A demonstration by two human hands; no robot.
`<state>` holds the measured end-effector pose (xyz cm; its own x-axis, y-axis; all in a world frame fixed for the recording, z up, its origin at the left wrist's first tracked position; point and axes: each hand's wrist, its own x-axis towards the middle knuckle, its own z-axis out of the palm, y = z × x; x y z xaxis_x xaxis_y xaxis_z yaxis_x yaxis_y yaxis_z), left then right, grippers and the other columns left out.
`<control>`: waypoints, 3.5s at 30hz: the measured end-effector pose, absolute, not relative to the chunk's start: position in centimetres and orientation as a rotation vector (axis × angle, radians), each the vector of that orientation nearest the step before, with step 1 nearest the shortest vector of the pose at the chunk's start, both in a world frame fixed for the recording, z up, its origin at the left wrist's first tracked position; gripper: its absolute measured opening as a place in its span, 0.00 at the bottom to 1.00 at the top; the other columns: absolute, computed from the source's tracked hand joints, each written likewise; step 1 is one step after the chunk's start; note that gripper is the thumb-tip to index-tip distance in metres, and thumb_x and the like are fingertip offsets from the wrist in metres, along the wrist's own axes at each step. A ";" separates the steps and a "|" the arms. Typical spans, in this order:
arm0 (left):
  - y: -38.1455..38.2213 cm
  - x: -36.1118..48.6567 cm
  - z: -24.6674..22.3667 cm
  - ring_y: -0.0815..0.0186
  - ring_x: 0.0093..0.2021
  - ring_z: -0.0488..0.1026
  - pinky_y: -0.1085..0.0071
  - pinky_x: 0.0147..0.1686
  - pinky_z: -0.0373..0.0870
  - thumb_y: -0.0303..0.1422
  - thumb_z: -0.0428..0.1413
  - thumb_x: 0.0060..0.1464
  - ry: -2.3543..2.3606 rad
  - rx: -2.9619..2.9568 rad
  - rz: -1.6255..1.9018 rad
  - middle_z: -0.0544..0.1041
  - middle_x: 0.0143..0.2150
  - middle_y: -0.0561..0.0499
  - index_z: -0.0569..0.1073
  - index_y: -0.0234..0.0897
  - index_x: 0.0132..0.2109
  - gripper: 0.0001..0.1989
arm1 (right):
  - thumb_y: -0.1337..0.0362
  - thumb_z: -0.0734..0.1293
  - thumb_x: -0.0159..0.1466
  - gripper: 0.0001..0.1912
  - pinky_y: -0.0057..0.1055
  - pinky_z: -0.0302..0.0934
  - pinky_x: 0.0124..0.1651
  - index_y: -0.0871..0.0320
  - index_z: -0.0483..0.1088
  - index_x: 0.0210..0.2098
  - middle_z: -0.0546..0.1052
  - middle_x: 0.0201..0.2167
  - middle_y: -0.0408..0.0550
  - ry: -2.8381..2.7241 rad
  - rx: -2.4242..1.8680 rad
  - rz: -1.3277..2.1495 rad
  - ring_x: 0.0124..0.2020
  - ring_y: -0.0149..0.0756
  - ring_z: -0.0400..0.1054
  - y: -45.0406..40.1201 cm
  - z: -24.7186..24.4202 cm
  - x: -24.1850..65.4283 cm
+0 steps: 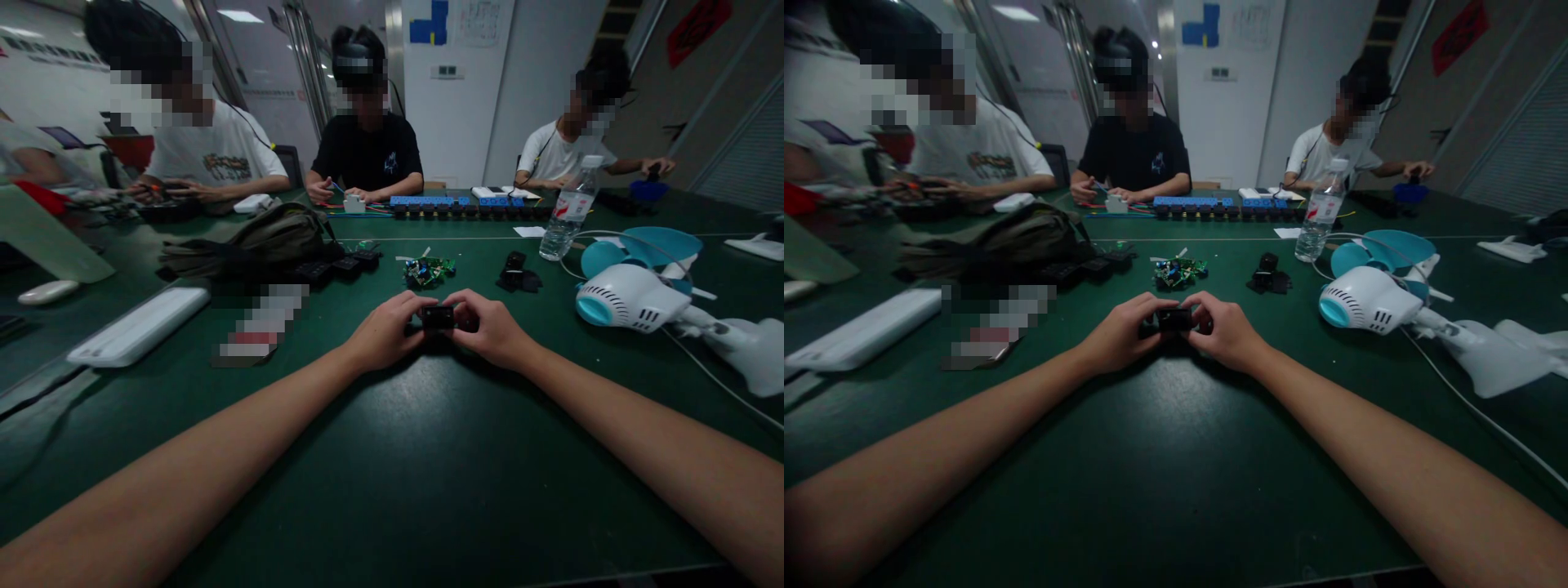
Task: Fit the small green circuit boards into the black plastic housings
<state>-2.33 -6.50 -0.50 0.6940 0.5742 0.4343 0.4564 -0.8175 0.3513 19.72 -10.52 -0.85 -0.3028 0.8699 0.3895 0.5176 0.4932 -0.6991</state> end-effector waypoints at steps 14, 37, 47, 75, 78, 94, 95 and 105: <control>-6.5 -2.3 -0.4 0.61 0.43 0.74 0.63 0.44 0.71 0.28 0.57 0.56 0.870 2.651 0.790 0.76 0.45 0.47 0.70 0.39 0.57 0.22 | 0.68 0.69 0.57 0.17 0.27 0.60 0.32 0.56 0.68 0.46 0.74 0.27 0.39 -1.949 -1.162 0.585 0.26 0.30 0.67 -10.6 -0.7 19.6; -6.4 -2.3 -0.7 0.63 0.40 0.74 0.65 0.42 0.72 0.28 0.56 0.56 0.937 2.638 0.844 0.77 0.45 0.47 0.68 0.40 0.59 0.23 | 0.65 0.69 0.58 0.19 0.29 0.60 0.32 0.55 0.66 0.49 0.73 0.26 0.38 -1.900 -1.154 0.592 0.26 0.31 0.67 -10.6 -0.7 19.6; -6.5 -2.2 -0.6 0.60 0.43 0.75 0.64 0.43 0.71 0.30 0.57 0.56 1.007 2.606 0.813 0.78 0.47 0.47 0.69 0.39 0.56 0.20 | 0.62 0.69 0.59 0.19 0.29 0.59 0.31 0.56 0.66 0.50 0.73 0.26 0.39 -1.875 -1.152 0.632 0.25 0.31 0.67 -10.7 -0.7 19.6; -6.2 -2.3 -0.9 0.60 0.44 0.75 0.64 0.44 0.71 0.32 0.57 0.58 1.013 2.612 0.813 0.77 0.46 0.48 0.69 0.42 0.58 0.20 | 0.60 0.69 0.61 0.19 0.29 0.58 0.31 0.57 0.66 0.50 0.73 0.26 0.39 -1.882 -1.165 0.669 0.25 0.32 0.67 -10.7 -0.7 19.6; -6.1 -2.4 -1.0 0.60 0.44 0.75 0.65 0.44 0.71 0.32 0.57 0.58 1.019 2.613 0.814 0.77 0.47 0.48 0.68 0.43 0.58 0.21 | 0.61 0.69 0.60 0.19 0.28 0.58 0.31 0.57 0.66 0.50 0.73 0.25 0.39 -1.878 -1.162 0.670 0.25 0.31 0.66 -10.6 -0.8 19.6; -6.0 -2.3 -1.0 0.61 0.42 0.75 0.66 0.42 0.70 0.31 0.58 0.57 1.016 2.614 0.824 0.77 0.46 0.48 0.69 0.42 0.57 0.20 | 0.62 0.69 0.60 0.19 0.28 0.57 0.30 0.57 0.66 0.50 0.72 0.24 0.37 -1.883 -1.156 0.662 0.24 0.30 0.65 -10.6 -0.8 19.6; -6.0 -2.3 -1.0 0.62 0.41 0.75 0.67 0.41 0.70 0.31 0.58 0.57 1.016 2.614 0.822 0.77 0.46 0.48 0.69 0.42 0.57 0.20 | 0.62 0.69 0.60 0.19 0.28 0.57 0.30 0.57 0.66 0.50 0.72 0.24 0.37 -1.883 -1.155 0.661 0.24 0.30 0.65 -10.6 -0.8 19.6; -6.1 -2.3 -1.0 0.63 0.38 0.74 0.68 0.39 0.69 0.30 0.58 0.57 1.025 2.624 0.825 0.76 0.43 0.49 0.69 0.41 0.57 0.21 | 0.63 0.68 0.61 0.19 0.28 0.58 0.30 0.57 0.66 0.50 0.71 0.24 0.37 -1.888 -1.145 0.639 0.24 0.30 0.65 -10.6 -0.9 19.5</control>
<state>-2.29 -6.08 -0.98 0.6025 0.6752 0.4256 0.5601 -0.7375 0.3773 19.53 -10.57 -0.89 -0.2518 0.8888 0.3830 0.4735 0.4583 -0.7522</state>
